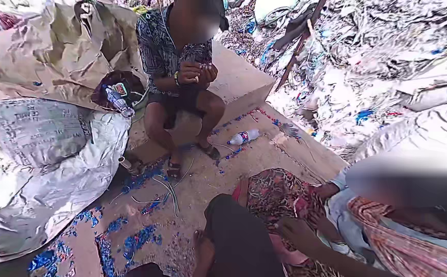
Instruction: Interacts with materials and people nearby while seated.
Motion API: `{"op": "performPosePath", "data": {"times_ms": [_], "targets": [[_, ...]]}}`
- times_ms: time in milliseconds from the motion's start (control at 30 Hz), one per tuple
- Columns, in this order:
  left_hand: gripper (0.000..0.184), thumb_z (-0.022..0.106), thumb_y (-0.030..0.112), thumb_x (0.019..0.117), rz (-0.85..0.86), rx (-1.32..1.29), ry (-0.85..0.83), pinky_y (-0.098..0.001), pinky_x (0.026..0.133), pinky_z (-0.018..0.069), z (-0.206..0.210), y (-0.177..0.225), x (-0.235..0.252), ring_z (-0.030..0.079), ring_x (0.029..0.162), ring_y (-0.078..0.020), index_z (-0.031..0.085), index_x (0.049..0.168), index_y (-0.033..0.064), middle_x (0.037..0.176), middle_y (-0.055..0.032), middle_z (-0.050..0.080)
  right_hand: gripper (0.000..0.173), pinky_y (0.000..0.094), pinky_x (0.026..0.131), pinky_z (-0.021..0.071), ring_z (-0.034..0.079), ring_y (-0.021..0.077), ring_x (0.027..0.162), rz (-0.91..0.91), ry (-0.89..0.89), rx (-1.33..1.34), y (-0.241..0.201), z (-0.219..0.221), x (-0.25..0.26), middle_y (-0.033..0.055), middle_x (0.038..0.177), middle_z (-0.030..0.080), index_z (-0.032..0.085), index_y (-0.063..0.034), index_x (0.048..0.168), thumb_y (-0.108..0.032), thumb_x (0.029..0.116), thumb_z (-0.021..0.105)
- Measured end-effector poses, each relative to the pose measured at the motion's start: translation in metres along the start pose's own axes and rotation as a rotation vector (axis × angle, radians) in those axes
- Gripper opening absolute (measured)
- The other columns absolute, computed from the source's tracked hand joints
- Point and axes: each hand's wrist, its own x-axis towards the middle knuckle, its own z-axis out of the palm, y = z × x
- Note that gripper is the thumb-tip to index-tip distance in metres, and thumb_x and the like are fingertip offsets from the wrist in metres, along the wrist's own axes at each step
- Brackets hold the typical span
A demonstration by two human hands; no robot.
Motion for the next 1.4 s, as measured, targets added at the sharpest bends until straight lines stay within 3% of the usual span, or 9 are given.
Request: {"op": "performPosePath", "data": {"times_ms": [167, 233, 333, 433, 600, 767, 900, 1067, 1400], "targets": [[0.037, 0.055, 0.013, 0.1060, 0.031, -0.173, 0.069, -0.0552, 0.115, 0.0396, 0.015, -0.017, 0.010, 0.051, 0.137, -0.0399, 0.058, 0.137, -0.0067, 0.143, -0.0283, 0.057, 0.035, 0.0547, 0.089, 0.0515, 0.068, 0.0333, 0.093, -0.041, 0.006, -0.078, 0.014, 0.000, 0.006, 0.0200, 0.099, 0.071, 0.071, 0.0015, 0.113, -0.027, 0.1065, 0.051], [0.038, 0.056, 0.009, 0.1047, 0.057, -0.219, 0.062, -0.0531, 0.118, 0.0364, 0.011, -0.013, 0.005, 0.047, 0.141, -0.0396, 0.056, 0.138, -0.0077, 0.148, -0.0291, 0.052, 0.037, 0.0539, 0.092, 0.0506, 0.068, 0.0323, 0.096, -0.037, -0.020, -0.066, 0.014, -0.001, 0.013, 0.0193, 0.102, 0.071, 0.071, 0.0009, 0.115, -0.029, 0.1080, 0.049], [0.036, 0.056, 0.007, 0.1036, 0.070, -0.297, 0.046, -0.0529, 0.113, 0.0415, 0.010, -0.008, 0.001, 0.053, 0.135, -0.0376, 0.057, 0.137, -0.0067, 0.143, -0.0291, 0.055, 0.038, 0.0501, 0.090, 0.0530, 0.069, 0.0286, 0.092, -0.041, -0.031, -0.028, 0.020, -0.002, 0.018, 0.0172, 0.100, 0.071, 0.070, 0.0001, 0.115, -0.030, 0.1089, 0.048], [0.031, 0.056, 0.010, 0.1052, 0.024, -0.284, 0.032, -0.0542, 0.105, 0.0474, 0.012, -0.006, 0.001, 0.061, 0.122, -0.0367, 0.060, 0.132, -0.0060, 0.130, -0.0281, 0.063, 0.037, 0.0480, 0.088, 0.0538, 0.069, 0.0265, 0.089, -0.024, -0.014, 0.014, 0.023, -0.002, 0.018, 0.0167, 0.098, 0.072, 0.070, 0.0008, 0.115, -0.028, 0.1089, 0.047], [0.038, 0.054, 0.009, 0.1052, 0.052, -0.293, 0.030, -0.0543, 0.112, 0.0416, 0.011, -0.005, 0.001, 0.052, 0.135, -0.0386, 0.054, 0.140, -0.0072, 0.145, -0.0298, 0.052, 0.036, 0.0461, 0.088, 0.0543, 0.070, 0.0247, 0.090, 0.022, 0.027, 0.082, 0.023, -0.003, 0.018, 0.0152, 0.098, 0.072, 0.069, 0.0007, 0.114, -0.028, 0.1085, 0.048], [0.033, 0.054, 0.013, 0.1059, 0.010, -0.266, 0.033, -0.0542, 0.101, 0.0496, 0.011, -0.004, 0.002, 0.064, 0.116, -0.0340, 0.058, 0.133, -0.0046, 0.124, -0.0261, 0.066, 0.035, 0.0408, 0.082, 0.0552, 0.068, 0.0196, 0.083, 0.045, 0.011, 0.118, 0.019, -0.002, 0.021, 0.0128, 0.096, 0.071, 0.069, 0.0007, 0.114, -0.028, 0.1089, 0.048], [0.033, 0.054, 0.015, 0.1061, 0.016, -0.239, 0.023, -0.0529, 0.099, 0.0494, 0.012, -0.005, -0.001, 0.064, 0.113, -0.0313, 0.059, 0.131, -0.0054, 0.121, -0.0251, 0.066, 0.037, 0.0362, 0.082, 0.0565, 0.068, 0.0152, 0.083, 0.091, -0.015, 0.157, 0.022, 0.002, 0.021, 0.0109, 0.099, 0.072, 0.068, 0.0001, 0.118, -0.030, 0.1098, 0.049], [0.033, 0.052, 0.013, 0.1065, 0.012, -0.262, 0.038, -0.0454, 0.098, 0.0509, 0.011, 0.000, -0.007, 0.064, 0.110, -0.0239, 0.057, 0.134, -0.0043, 0.122, -0.0218, 0.066, 0.035, 0.0390, 0.078, 0.0580, 0.069, 0.0176, 0.077, 0.045, 0.006, 0.159, 0.033, 0.007, 0.029, 0.0104, 0.090, 0.072, 0.070, -0.0006, 0.109, -0.030, 0.1091, 0.052], [0.033, 0.053, 0.016, 0.1063, -0.027, -0.200, 0.035, -0.0484, 0.098, 0.0513, 0.013, 0.004, -0.001, 0.065, 0.110, -0.0267, 0.059, 0.132, -0.0045, 0.119, -0.0224, 0.067, 0.048, 0.0319, 0.065, 0.0584, 0.068, 0.0140, 0.067, 0.106, -0.056, 0.445, 0.035, 0.008, 0.037, 0.0077, 0.083, 0.072, 0.070, -0.0002, 0.109, -0.039, 0.1119, 0.042]]}}
